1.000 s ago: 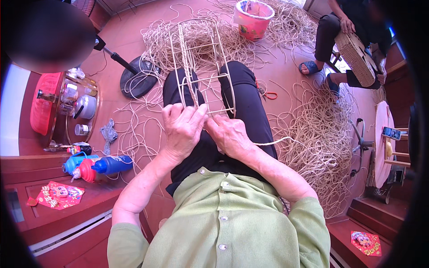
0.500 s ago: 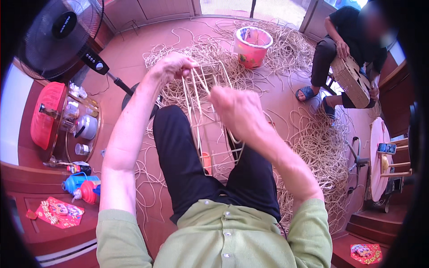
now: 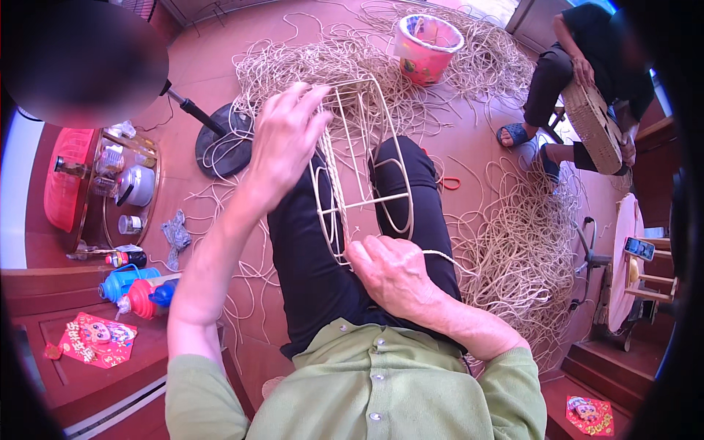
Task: Weaving a structure or basket frame using long strips of flexible material.
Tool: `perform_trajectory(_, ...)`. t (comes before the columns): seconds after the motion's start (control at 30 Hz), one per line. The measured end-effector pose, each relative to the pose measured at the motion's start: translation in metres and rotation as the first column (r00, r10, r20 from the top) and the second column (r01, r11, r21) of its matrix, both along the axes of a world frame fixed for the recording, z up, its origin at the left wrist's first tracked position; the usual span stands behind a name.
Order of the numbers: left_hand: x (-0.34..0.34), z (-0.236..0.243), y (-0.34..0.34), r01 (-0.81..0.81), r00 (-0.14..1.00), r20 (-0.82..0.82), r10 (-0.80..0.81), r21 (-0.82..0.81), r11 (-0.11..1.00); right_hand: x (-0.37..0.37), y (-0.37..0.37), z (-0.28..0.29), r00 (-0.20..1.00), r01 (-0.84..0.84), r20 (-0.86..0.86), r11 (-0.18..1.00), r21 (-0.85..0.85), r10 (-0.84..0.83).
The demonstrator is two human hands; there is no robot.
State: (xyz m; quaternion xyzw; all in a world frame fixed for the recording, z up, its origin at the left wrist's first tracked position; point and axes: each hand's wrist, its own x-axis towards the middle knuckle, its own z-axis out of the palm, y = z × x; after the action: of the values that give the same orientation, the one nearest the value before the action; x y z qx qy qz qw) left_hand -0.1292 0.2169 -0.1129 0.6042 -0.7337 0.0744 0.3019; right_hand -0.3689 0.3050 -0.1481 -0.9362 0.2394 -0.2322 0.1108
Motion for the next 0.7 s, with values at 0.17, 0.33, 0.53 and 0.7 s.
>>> perform_trajectory(0.17,-0.045,-0.004,0.106,-0.024,0.997,0.078,0.031,-0.089,0.996,-0.015,0.007,-0.01,0.997,0.071,-0.017,0.997,0.022,-0.07)
perform_trajectory(0.33,-0.068,-0.005,0.135,-0.108,0.993,0.031,0.116,-0.201,0.974,-0.02,0.016,-0.016,0.989,0.147,0.014,0.987,0.073,-0.148)
perform_trajectory(0.53,-0.089,-0.041,0.16,-0.056,0.996,-0.075,0.047,-0.119,0.991,-0.029,0.031,-0.051,0.978,0.135,-0.166,0.989,0.054,-0.124)
perform_trajectory(0.7,-0.095,-0.063,0.154,-0.081,0.996,0.04,0.08,0.028,0.996,-0.007,0.022,-0.07,0.98,0.132,-0.152,0.991,0.021,-0.127)
